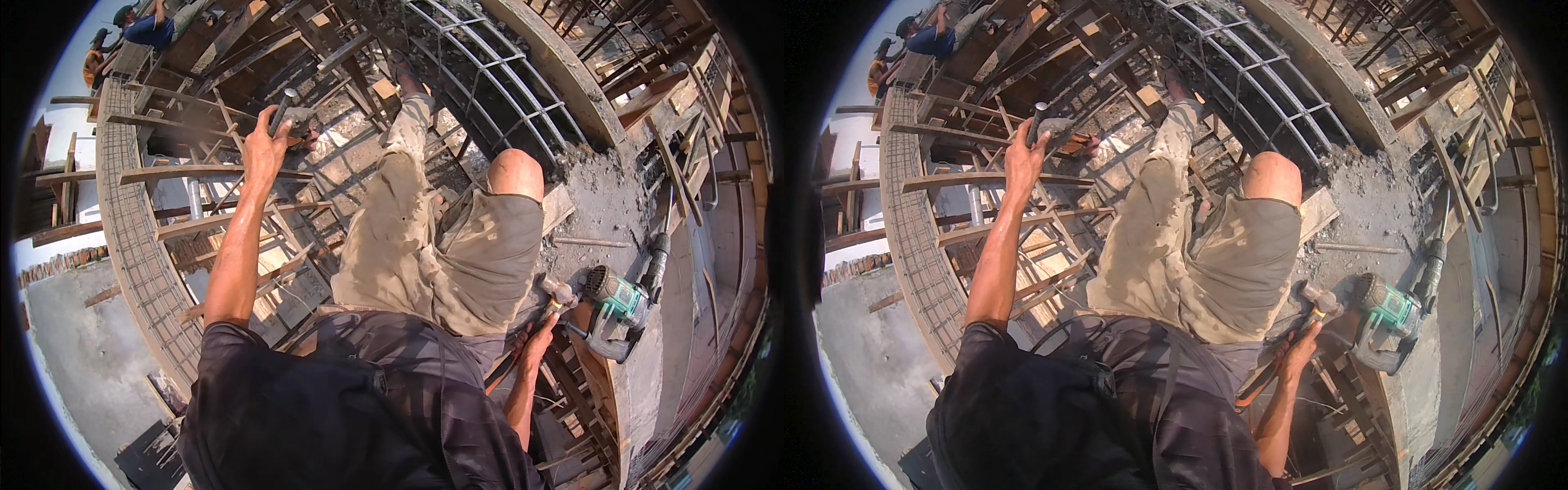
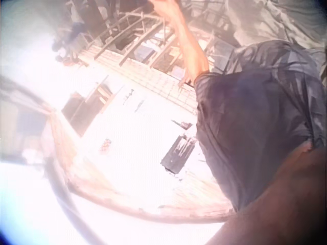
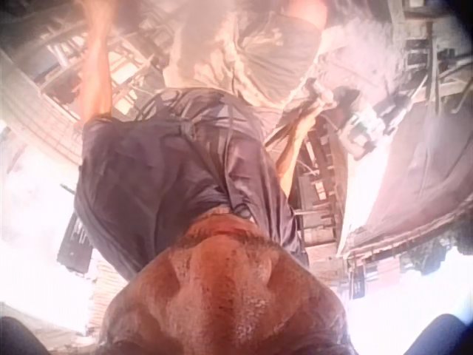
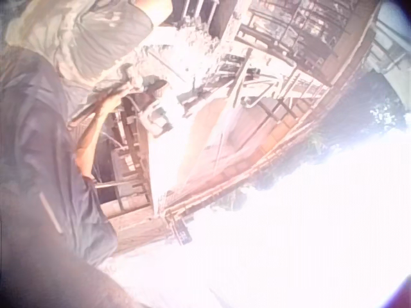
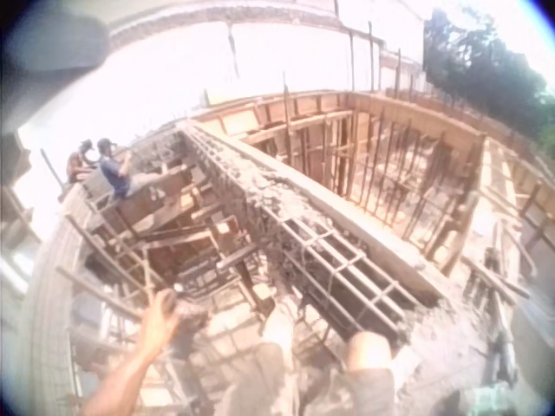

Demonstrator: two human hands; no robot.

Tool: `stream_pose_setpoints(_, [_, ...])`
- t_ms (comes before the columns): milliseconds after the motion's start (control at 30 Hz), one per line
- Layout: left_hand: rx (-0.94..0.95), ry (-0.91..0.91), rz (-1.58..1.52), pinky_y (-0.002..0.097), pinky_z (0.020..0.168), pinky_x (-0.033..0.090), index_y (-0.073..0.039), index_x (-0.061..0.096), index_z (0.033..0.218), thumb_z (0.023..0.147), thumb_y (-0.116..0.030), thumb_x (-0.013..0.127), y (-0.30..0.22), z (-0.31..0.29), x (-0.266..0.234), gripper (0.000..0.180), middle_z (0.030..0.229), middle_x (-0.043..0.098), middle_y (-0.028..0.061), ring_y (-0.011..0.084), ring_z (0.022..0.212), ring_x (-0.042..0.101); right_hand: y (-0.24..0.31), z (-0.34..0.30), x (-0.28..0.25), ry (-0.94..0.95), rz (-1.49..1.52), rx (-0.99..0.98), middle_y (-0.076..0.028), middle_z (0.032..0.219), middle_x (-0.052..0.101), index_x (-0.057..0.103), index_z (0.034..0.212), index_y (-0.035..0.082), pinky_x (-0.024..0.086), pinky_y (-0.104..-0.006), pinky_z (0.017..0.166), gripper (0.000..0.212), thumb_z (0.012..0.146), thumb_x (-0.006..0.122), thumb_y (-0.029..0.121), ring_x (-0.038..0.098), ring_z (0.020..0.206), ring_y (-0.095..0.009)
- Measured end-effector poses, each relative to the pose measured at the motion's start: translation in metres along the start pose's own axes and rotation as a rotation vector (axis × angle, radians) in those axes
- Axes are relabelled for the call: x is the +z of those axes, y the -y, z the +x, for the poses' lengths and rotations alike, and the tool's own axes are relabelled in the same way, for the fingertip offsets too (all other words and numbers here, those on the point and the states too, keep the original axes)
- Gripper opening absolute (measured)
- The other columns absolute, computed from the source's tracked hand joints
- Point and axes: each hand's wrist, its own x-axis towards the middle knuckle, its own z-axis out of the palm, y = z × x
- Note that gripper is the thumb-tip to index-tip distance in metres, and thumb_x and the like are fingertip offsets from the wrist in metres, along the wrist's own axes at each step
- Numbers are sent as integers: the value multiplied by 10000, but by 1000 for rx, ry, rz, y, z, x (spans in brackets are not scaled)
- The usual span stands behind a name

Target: The person uses a hammer and a metal rod to adjust and secure a rebar frame for a concrete beam while working on a construction site.

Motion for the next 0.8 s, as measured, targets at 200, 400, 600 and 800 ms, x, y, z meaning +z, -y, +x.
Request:
stream_pose_setpoints(200, [-340, -45, -168, 427, 866, 497, -39, 586, 1278, 915, -563, 617, 61, -32, -6, 638, 1007, 707, 197, 311, 943, 679, 1, 1, -4, 27, -49, -25, 7, 495, 351, 432, 703, 104, 267, -286, 339, 739, 870, 363, 821, 343, 364, -138])
stream_pose_setpoints(400, [-306, -288, -467, 278, 534, 364, -21, 612, 1228, 922, -672, 518, 115, -39, 11, 726, 655, 466, 7, 104, 563, 428, -7, 4, -5, 63, -58, -120, 22, 490, 346, 419, 679, 133, 255, -278, 348, 717, 874, 355, 820, 329, 372, -127])
stream_pose_setpoints(600, [-260, -137, -869, 234, 454, 231, -17, 680, 1042, 975, -612, 474, 46, -9, -28, 634, 615, 340, -59, 37, 511, 297, -7, -5, 2, 40, -43, -107, 31, 493, 350, 429, 696, 137, 263, -276, 356, 711, 867, 368, 824, 331, 377, -123])
stream_pose_setpoints(800, [-77, -186, -1289, 257, 452, 218, -166, 297, 611, 1010, -566, 428, -59, 14, -98, 580, 549, 245, -38, 78, 464, 213, 4, -5, 8, -13, -85, -54, 10, 484, 371, 444, 691, 111, 288, -299, 335, 742, 875, 340, 822, 356, 352, -142])
